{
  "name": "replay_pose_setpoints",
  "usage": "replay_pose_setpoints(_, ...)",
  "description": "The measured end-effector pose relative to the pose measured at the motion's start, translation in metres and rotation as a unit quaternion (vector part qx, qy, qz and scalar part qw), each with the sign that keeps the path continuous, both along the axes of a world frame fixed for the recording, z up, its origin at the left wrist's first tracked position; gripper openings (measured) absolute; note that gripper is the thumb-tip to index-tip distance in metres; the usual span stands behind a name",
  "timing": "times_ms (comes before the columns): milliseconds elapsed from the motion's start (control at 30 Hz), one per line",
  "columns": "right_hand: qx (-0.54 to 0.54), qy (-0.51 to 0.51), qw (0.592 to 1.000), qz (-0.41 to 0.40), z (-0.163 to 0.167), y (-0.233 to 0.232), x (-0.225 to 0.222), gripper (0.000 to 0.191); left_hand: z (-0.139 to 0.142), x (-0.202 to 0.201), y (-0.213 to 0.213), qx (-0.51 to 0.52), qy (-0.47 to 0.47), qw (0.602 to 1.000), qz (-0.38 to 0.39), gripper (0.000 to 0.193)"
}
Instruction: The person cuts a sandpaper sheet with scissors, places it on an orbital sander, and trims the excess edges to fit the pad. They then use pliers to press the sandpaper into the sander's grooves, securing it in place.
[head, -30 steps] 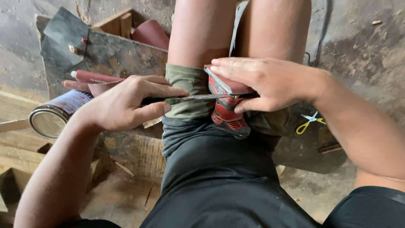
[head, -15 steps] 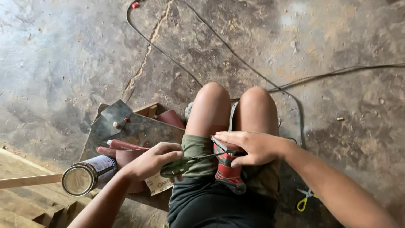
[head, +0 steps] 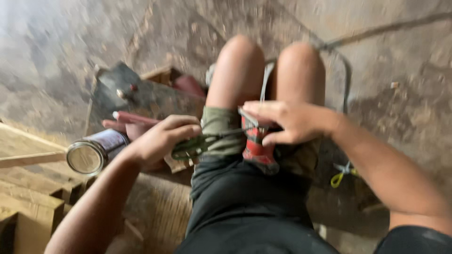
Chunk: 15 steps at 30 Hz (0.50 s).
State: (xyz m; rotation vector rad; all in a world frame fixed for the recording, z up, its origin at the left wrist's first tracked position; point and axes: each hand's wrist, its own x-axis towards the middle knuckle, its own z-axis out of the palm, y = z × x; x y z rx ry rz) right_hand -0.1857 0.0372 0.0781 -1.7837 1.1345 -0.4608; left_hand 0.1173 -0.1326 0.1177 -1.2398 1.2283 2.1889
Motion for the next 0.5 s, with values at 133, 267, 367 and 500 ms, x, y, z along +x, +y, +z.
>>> replay_pose_setpoints(133, 0.038, 0.011, 0.999, -0.013, 0.004, -0.002, -0.001, 0.088, 0.003, -0.009, -0.003, -0.053, 0.039, 0.996, -0.060, 0.034)
replay_pose_setpoints(267, 0.022, 0.005, 1.000, -0.012, 0.010, -0.005, 0.001, 0.088, 0.007, -0.013, -0.004, -0.032, 0.034, 0.997, -0.055, 0.035)
replay_pose_setpoints(367, 0.023, 0.007, 1.000, -0.013, 0.011, -0.004, 0.002, 0.088, 0.007, -0.013, -0.004, -0.037, 0.040, 0.996, -0.070, 0.034)
replay_pose_setpoints(500, 0.029, 0.007, 0.999, -0.017, 0.010, -0.003, 0.002, 0.088, 0.004, -0.012, -0.005, -0.020, 0.042, 0.996, -0.075, 0.033)
